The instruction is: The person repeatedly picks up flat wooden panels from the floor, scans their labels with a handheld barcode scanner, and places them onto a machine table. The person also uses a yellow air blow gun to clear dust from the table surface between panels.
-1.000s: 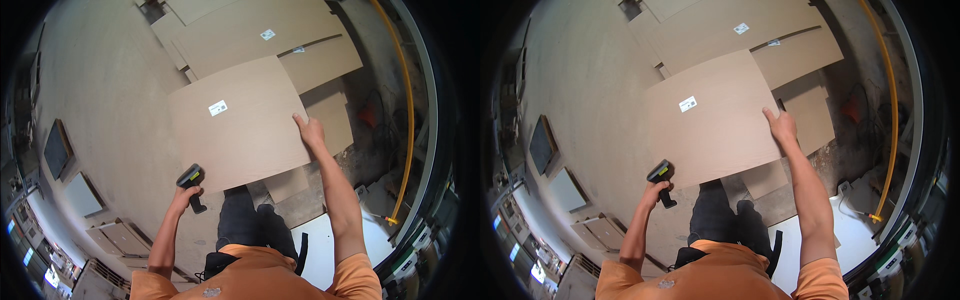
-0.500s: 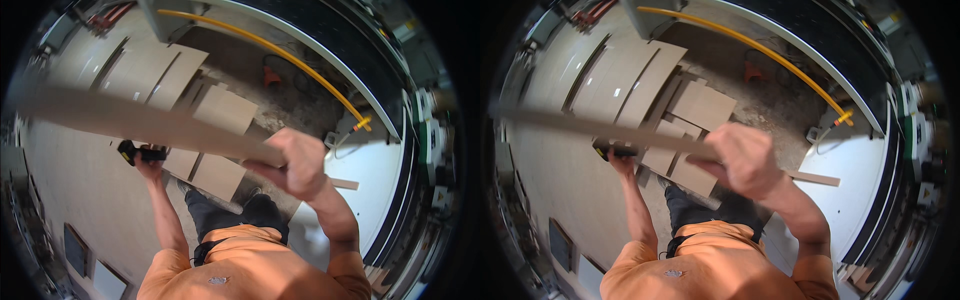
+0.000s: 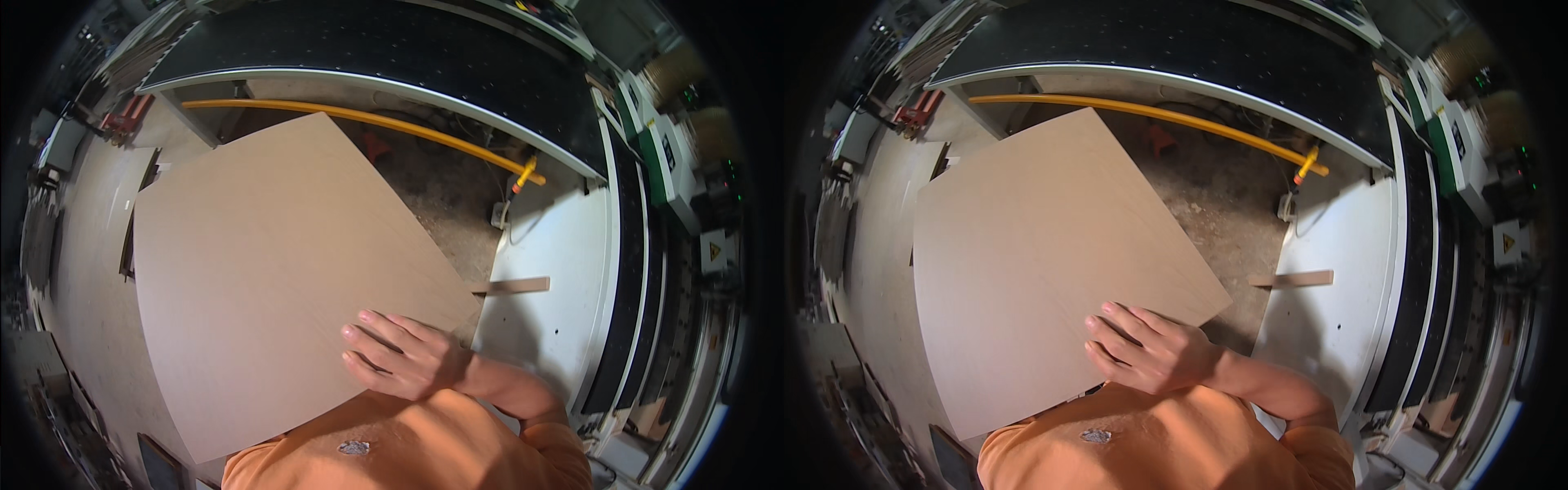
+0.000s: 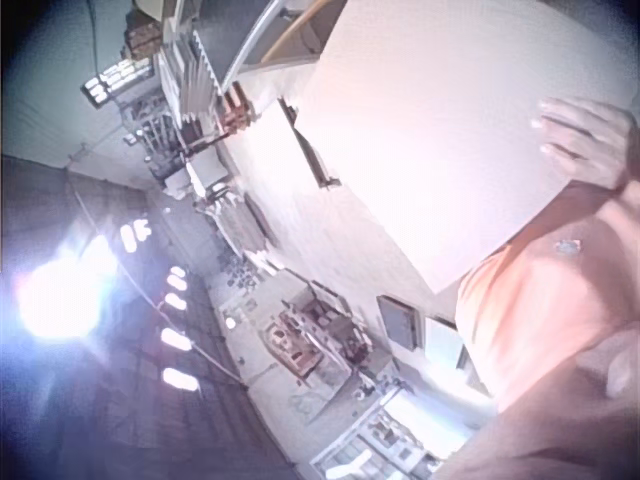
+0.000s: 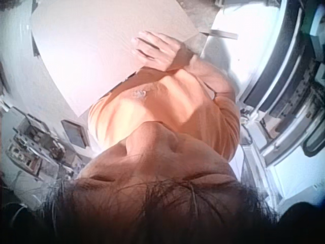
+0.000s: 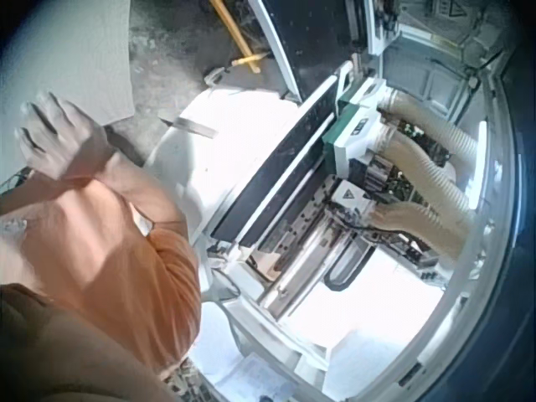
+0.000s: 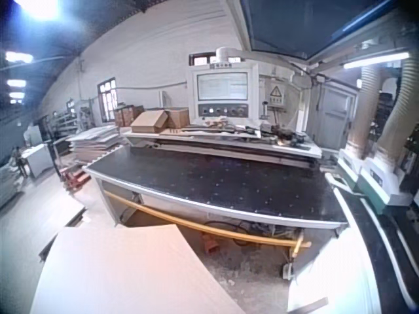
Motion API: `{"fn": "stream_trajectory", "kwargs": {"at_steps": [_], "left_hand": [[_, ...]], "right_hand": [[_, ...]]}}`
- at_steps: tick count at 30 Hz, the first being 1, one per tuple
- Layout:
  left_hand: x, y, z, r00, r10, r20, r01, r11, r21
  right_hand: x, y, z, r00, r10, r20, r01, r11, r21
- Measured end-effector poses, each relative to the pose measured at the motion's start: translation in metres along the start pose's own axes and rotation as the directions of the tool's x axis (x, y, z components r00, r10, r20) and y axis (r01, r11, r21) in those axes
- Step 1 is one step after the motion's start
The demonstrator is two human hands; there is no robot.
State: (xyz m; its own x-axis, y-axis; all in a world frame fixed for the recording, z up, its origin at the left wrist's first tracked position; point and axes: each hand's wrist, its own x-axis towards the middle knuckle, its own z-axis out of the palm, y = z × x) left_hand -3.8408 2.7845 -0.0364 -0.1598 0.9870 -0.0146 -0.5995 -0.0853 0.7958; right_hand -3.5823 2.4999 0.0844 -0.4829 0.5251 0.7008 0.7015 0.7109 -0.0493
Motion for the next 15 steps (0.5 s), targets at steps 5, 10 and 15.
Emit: {"fn": "stream_trajectory", "kwargs": {"at_steps": [5, 10, 15], "left_hand": [[0.040, -0.023, 0.025, 0.998, -0.064, 0.003, 0.063, 0.996, 0.060], [0.082, -0.037, 0.055, 0.996, -0.086, 0.000, 0.085, 0.987, 0.139], [0.116, -0.042, 0.087, 0.994, -0.111, 0.011, 0.107, 0.975, 0.197]], "right_hand": [[0.007, 0.056, 0.013, 0.996, -0.021, 0.082, 0.028, 0.996, -0.085], [0.023, 0.107, 0.030, 0.988, 0.000, 0.152, 0.014, 0.995, -0.094], [0.033, 0.146, 0.039, 0.987, 0.021, 0.161, -0.015, 0.999, -0.039]]}}
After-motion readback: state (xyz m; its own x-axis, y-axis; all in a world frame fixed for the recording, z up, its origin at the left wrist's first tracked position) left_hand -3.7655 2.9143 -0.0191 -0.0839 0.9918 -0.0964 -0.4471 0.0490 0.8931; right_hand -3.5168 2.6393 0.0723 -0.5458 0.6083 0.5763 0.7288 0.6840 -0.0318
